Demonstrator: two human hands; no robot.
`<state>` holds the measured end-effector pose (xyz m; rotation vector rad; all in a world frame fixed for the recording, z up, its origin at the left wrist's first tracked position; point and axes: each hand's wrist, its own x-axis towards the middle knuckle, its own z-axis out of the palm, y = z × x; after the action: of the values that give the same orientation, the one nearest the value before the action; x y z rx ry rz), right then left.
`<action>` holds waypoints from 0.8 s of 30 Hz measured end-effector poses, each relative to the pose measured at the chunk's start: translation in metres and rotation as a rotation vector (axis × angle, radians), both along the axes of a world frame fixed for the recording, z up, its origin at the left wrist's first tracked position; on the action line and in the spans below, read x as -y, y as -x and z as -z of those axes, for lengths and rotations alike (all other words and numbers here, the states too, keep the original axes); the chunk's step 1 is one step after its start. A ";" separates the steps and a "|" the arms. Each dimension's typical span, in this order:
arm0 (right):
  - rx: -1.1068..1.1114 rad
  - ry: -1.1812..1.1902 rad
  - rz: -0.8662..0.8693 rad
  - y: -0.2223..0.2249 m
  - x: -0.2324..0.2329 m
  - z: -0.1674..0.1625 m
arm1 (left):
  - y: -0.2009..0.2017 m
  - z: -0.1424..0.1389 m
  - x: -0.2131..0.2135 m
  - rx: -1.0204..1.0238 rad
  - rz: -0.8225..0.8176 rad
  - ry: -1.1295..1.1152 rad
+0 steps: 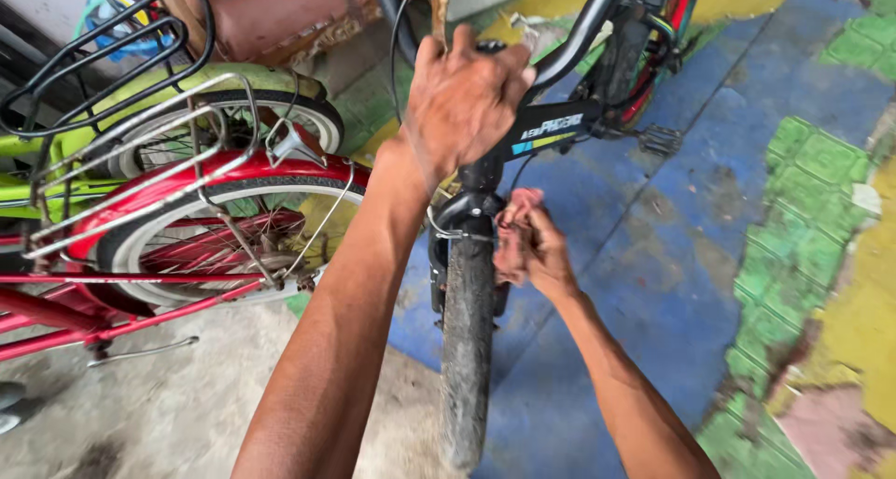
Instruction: The person works on a small BMX bicycle lying upside down on the floor. They adjust the rear wheel and chain area by hand, spin the wheel, wipe the tire and frame with a cloth, then work on the front wheel and fork area, manipulating the axle and spokes.
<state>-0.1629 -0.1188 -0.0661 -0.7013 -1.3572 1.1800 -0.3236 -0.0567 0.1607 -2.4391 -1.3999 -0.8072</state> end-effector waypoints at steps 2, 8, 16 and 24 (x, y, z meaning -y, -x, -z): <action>-0.323 0.231 -0.294 -0.002 0.000 0.018 | 0.003 0.004 -0.003 -0.037 -0.006 -0.104; 0.218 -0.374 0.032 -0.006 0.010 0.064 | 0.007 0.011 -0.025 0.090 -0.083 0.223; 0.474 -0.540 0.303 -0.036 0.013 0.032 | 0.009 0.016 -0.032 -0.059 -0.076 -0.239; 0.665 -1.005 0.393 0.032 0.026 -0.073 | -0.010 0.011 -0.008 -0.002 -0.084 -0.068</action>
<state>-0.1946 -0.1451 0.0066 -0.5670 -1.9819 -0.1526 -0.3137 -0.0488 0.1495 -2.3132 -1.4395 -0.8191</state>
